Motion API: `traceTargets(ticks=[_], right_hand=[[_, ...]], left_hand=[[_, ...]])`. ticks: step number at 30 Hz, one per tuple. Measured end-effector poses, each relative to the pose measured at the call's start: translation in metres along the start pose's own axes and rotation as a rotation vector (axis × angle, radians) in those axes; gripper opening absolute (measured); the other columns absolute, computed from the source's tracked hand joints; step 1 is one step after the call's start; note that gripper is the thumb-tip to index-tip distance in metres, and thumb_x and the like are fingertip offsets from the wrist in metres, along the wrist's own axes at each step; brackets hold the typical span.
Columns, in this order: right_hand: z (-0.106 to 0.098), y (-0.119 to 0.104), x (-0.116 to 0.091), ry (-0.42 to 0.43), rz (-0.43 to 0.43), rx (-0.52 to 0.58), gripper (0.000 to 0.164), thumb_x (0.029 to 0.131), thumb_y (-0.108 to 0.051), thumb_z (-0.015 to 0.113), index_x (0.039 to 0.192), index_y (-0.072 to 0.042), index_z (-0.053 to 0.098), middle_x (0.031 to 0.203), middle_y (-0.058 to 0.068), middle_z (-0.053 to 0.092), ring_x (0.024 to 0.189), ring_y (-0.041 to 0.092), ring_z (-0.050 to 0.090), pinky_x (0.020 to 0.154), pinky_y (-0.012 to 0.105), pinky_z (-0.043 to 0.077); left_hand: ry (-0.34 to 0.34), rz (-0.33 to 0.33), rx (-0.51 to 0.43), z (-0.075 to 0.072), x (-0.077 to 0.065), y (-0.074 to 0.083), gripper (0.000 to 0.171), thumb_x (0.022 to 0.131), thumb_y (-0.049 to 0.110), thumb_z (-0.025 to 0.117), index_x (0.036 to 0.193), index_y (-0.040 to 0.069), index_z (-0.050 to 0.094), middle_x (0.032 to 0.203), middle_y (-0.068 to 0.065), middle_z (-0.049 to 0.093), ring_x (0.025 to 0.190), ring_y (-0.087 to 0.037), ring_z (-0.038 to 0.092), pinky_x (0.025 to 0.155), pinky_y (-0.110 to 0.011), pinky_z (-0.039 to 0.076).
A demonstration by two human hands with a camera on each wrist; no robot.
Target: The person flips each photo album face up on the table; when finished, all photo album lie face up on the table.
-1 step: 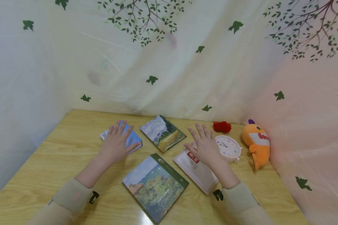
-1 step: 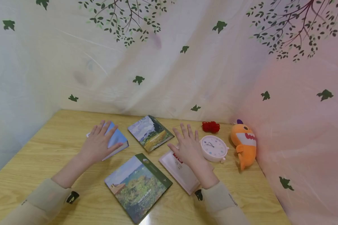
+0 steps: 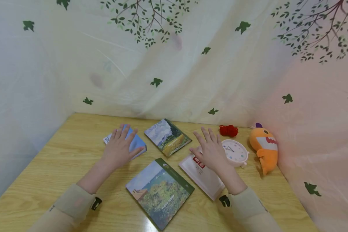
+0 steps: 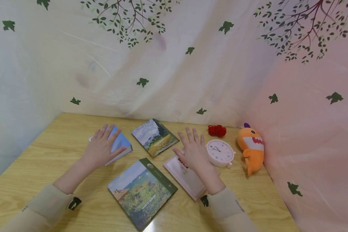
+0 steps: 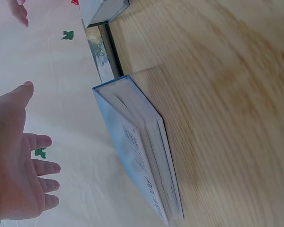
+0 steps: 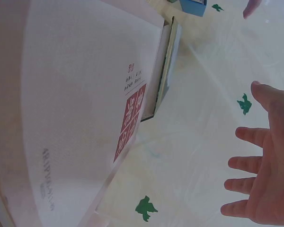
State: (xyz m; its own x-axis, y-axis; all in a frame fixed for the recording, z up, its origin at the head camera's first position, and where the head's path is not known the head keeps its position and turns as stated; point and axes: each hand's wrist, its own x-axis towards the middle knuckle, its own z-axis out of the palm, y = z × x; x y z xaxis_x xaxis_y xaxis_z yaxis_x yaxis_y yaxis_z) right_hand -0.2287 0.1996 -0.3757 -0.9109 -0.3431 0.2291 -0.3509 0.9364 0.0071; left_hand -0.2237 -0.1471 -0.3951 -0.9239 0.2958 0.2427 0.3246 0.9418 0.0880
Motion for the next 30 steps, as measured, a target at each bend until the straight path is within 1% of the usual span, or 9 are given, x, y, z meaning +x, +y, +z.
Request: traceTargets(ticks=[10, 22, 27, 30], right_hand=[[0.000, 0.000, 0.000, -0.011, 0.000, 0.004, 0.070, 0.091, -0.059, 0.046, 0.149, -0.022, 0.030, 0.156, 0.013, 0.020, 0.144, 0.037, 0.011, 0.112, 0.062, 0.012], [-0.003, -0.002, 0.003, -0.003, -0.011, -0.006, 0.071, 0.091, -0.060, 0.045, 0.149, -0.023, 0.029, 0.156, 0.013, 0.019, 0.144, 0.037, 0.011, 0.111, 0.063, 0.012], [-0.005, -0.003, 0.007, 0.000, -0.014, -0.008, 0.070, 0.091, -0.060, 0.045, 0.149, -0.023, 0.030, 0.157, 0.012, 0.016, 0.144, 0.037, 0.010, 0.111, 0.063, 0.011], [-0.007, -0.004, 0.011, 0.006, -0.017, -0.024, 0.070, 0.091, -0.061, 0.045, 0.149, -0.023, 0.030, 0.157, 0.012, 0.016, 0.144, 0.037, 0.011, 0.111, 0.063, 0.013]], left_hand=[[0.024, 0.014, 0.011, 0.000, 0.000, -0.002, 0.081, 0.090, 0.062, 0.047, 0.148, 0.009, 0.030, 0.155, -0.022, 0.015, 0.142, -0.041, 0.008, 0.113, -0.058, 0.014], [0.055, 0.030, 0.028, -0.009, 0.005, -0.003, 0.079, 0.089, 0.058, 0.052, 0.147, 0.009, 0.032, 0.153, -0.024, 0.019, 0.142, -0.043, 0.009, 0.113, -0.059, 0.015], [0.047, 0.020, 0.031, -0.014, 0.008, -0.006, 0.078, 0.089, 0.059, 0.051, 0.148, 0.010, 0.032, 0.154, -0.024, 0.015, 0.143, -0.042, 0.006, 0.113, -0.058, 0.013], [0.034, 0.014, 0.035, -0.018, 0.011, -0.008, 0.079, 0.090, 0.060, 0.049, 0.148, 0.010, 0.031, 0.154, -0.024, 0.013, 0.143, -0.042, 0.005, 0.114, -0.058, 0.012]])
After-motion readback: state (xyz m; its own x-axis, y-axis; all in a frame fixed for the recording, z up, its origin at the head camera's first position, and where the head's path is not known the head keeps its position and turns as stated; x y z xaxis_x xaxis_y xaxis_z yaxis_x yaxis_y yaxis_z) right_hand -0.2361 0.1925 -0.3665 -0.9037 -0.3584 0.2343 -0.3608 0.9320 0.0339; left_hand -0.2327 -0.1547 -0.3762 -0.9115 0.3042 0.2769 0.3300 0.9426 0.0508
